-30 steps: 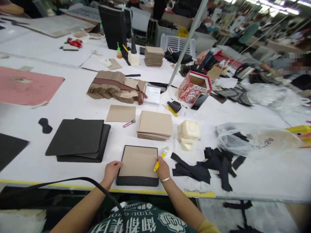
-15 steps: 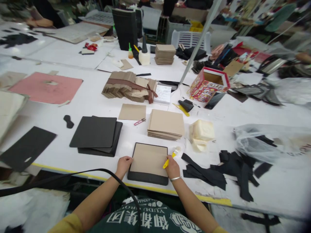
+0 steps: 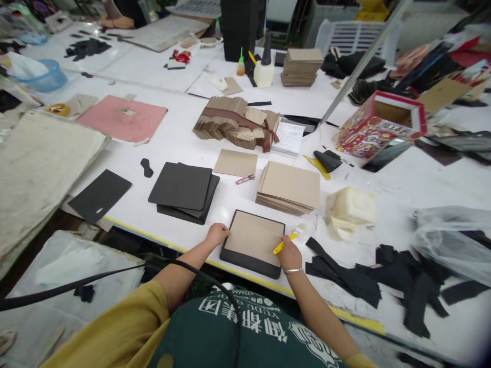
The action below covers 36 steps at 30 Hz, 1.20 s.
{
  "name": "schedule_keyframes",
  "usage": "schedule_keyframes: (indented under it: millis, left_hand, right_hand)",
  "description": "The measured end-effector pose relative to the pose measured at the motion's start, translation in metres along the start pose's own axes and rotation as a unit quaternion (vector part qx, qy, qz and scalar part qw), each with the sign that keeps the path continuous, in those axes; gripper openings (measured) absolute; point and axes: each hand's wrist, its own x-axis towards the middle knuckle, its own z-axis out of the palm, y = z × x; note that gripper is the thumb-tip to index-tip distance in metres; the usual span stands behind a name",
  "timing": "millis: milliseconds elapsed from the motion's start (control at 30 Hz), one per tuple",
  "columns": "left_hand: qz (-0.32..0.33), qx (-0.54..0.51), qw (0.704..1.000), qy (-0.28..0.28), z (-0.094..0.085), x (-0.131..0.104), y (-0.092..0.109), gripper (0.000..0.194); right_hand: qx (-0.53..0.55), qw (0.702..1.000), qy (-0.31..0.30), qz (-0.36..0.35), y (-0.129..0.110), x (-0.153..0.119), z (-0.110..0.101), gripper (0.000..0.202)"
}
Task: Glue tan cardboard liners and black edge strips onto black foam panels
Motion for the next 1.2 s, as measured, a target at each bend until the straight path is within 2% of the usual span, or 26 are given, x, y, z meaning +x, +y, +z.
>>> schedule_keyframes:
  millis: [100, 167, 200, 267, 333, 400, 467, 533, 600, 667, 733, 800, 900, 1067, 1200]
  left_hand:
    - [0.032, 0.045, 0.998, 0.018, -0.005, -0.004, 0.009, 0.017]
    - [0.105, 0.113, 0.987, 0.048, -0.005, -0.006, 0.018, 0.028]
    - [0.165, 0.162, 0.971, 0.057, -0.003, -0.007, 0.022, 0.034]
    - [0.294, 0.262, 0.918, 0.055, 0.002, -0.007, 0.029, 0.040]
    - [0.371, 0.309, 0.875, 0.035, 0.010, -0.008, 0.034, 0.038]
    - [0.388, 0.313, 0.867, 0.025, 0.019, -0.011, 0.036, 0.036]
    - [0.380, 0.307, 0.872, 0.025, 0.026, -0.014, 0.037, 0.041]
    - [0.365, 0.305, 0.880, 0.021, 0.032, -0.017, 0.037, 0.052]
    - [0.347, 0.304, 0.887, 0.014, 0.034, -0.019, 0.037, 0.057]
    - [0.337, 0.305, 0.891, 0.001, 0.035, -0.019, 0.037, 0.058]
    - [0.332, 0.305, 0.893, -0.009, 0.035, -0.018, 0.037, 0.059]
    - [0.329, 0.304, 0.894, -0.014, 0.034, -0.018, 0.038, 0.058]
    - [0.326, 0.300, 0.896, -0.013, 0.034, -0.019, 0.037, 0.055]
    - [0.332, 0.290, 0.898, -0.003, 0.035, -0.021, 0.036, 0.052]
    - [0.326, 0.296, 0.898, -0.010, 0.036, -0.021, 0.037, 0.052]
  right_hand:
    - [-0.035, 0.999, 0.008, 0.017, 0.000, 0.000, -0.009, 0.019]
    - [-0.052, 0.998, 0.037, 0.025, 0.002, -0.001, -0.015, 0.022]
    - [-0.057, 0.997, 0.056, 0.021, 0.002, -0.003, -0.019, 0.025]
    - [-0.049, 0.995, 0.090, -0.003, 0.002, -0.007, -0.027, 0.032]
    - [0.001, 0.991, 0.127, -0.027, -0.004, -0.012, -0.036, 0.038]
    - [0.111, 0.980, 0.161, -0.046, -0.014, -0.014, -0.046, 0.041]
    - [0.263, 0.951, 0.156, -0.054, -0.030, -0.010, -0.057, 0.040]
    - [0.405, 0.908, 0.100, -0.038, -0.049, 0.000, -0.064, 0.040]
    - [0.495, 0.868, 0.035, -0.019, -0.071, 0.015, -0.064, 0.036]
    - [0.529, 0.848, 0.004, -0.013, -0.091, 0.029, -0.059, 0.031]
    - [0.523, 0.852, 0.004, -0.012, -0.105, 0.039, -0.051, 0.028]
    - [0.500, 0.866, 0.015, -0.004, -0.109, 0.043, -0.045, 0.027]
    - [0.463, 0.886, 0.023, 0.014, -0.089, 0.041, -0.041, 0.027]
    - [0.411, 0.906, 0.058, 0.085, -0.016, 0.021, -0.049, 0.028]
    - [0.401, 0.903, 0.083, 0.133, 0.030, 0.003, -0.060, 0.029]
